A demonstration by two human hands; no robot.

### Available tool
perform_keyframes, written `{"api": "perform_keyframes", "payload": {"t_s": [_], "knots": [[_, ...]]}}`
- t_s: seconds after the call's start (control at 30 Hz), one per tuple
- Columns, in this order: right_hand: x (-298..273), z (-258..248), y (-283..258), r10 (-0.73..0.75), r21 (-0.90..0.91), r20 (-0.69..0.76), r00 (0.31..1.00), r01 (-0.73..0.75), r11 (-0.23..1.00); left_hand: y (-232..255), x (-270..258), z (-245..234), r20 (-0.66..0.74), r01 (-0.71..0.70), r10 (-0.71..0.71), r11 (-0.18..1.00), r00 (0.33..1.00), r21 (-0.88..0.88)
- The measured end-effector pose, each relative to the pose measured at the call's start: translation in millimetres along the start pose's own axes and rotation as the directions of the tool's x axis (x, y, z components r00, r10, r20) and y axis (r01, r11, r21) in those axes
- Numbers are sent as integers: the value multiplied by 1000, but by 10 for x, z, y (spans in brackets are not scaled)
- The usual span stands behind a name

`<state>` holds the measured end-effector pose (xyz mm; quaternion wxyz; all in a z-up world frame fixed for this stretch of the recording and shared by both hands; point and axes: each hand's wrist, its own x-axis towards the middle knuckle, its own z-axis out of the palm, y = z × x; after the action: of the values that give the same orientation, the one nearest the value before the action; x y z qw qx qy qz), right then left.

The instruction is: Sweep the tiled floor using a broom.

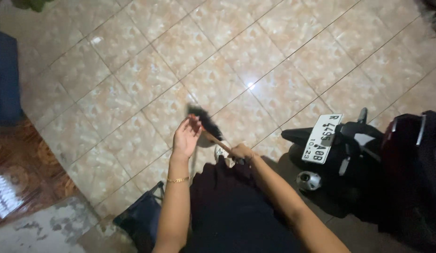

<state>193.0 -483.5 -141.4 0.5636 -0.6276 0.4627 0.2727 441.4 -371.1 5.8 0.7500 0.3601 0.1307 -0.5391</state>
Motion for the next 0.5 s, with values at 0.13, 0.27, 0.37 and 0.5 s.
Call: {"api": "perform_keyframes", "payload": {"t_s": [0.13,0.27,0.37,0.5], "knots": [[-430,-92,-351,-24,244,146,989,-13,970,67,47,10,-62,10,-7,999,998,48],[-872,-222,-495,-98,418,134,986,33,908,133,56,-81,-71,12,-9,999,997,40],[-1235,-506,-541,-57,406,46,997,33,913,203,64,-175,-79,16,-15,1000,997,14],[-1248,-931,-25,65,467,-166,984,21,884,361,-10,-73,-134,5,-2,1000,991,18]]}}
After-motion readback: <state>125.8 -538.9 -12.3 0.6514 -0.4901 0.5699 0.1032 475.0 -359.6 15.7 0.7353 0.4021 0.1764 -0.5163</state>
